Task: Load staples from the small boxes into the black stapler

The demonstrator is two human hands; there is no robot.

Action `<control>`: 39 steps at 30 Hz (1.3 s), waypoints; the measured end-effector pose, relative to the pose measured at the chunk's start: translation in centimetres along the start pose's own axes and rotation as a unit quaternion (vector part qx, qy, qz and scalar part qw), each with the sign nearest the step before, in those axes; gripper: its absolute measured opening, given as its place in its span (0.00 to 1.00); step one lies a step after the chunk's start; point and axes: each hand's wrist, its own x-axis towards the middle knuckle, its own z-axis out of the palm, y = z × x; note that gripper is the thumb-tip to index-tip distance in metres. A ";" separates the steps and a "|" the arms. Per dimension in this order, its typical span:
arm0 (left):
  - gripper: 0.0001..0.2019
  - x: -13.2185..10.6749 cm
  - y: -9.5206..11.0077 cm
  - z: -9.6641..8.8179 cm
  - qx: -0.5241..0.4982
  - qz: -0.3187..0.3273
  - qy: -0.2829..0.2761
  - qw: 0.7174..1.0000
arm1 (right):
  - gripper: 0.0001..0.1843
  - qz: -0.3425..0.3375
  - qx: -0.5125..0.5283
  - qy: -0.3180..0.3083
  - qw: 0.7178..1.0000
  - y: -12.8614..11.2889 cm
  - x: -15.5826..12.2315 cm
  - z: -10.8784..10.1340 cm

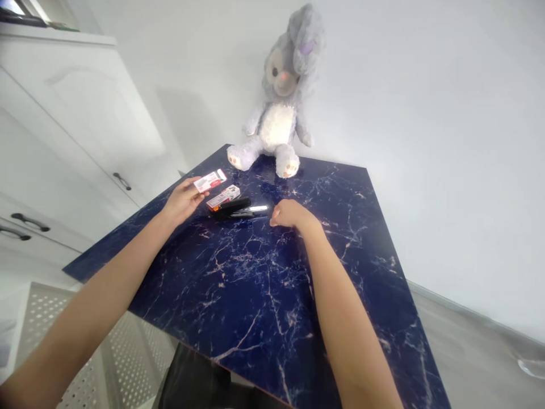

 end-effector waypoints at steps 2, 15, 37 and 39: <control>0.17 -0.2 0.1 0.1 0.008 0.002 0.004 1.000 | 0.04 -0.005 -0.019 -0.006 1.000 -0.7 0.2 0.0; 0.19 -3.1 0.1 3.2 0.129 0.045 -0.098 0.986 | 0.15 -0.120 0.362 0.272 0.884 -8.4 0.2 0.9; 0.24 -5.3 0.1 5.7 0.095 0.047 -0.127 0.986 | 0.15 -0.015 0.375 0.438 0.817 -12.3 -1.1 4.3; 0.23 -5.2 0.1 5.6 0.086 0.044 -0.123 0.988 | 0.15 -0.018 0.339 0.434 0.834 -12.0 -1.1 4.4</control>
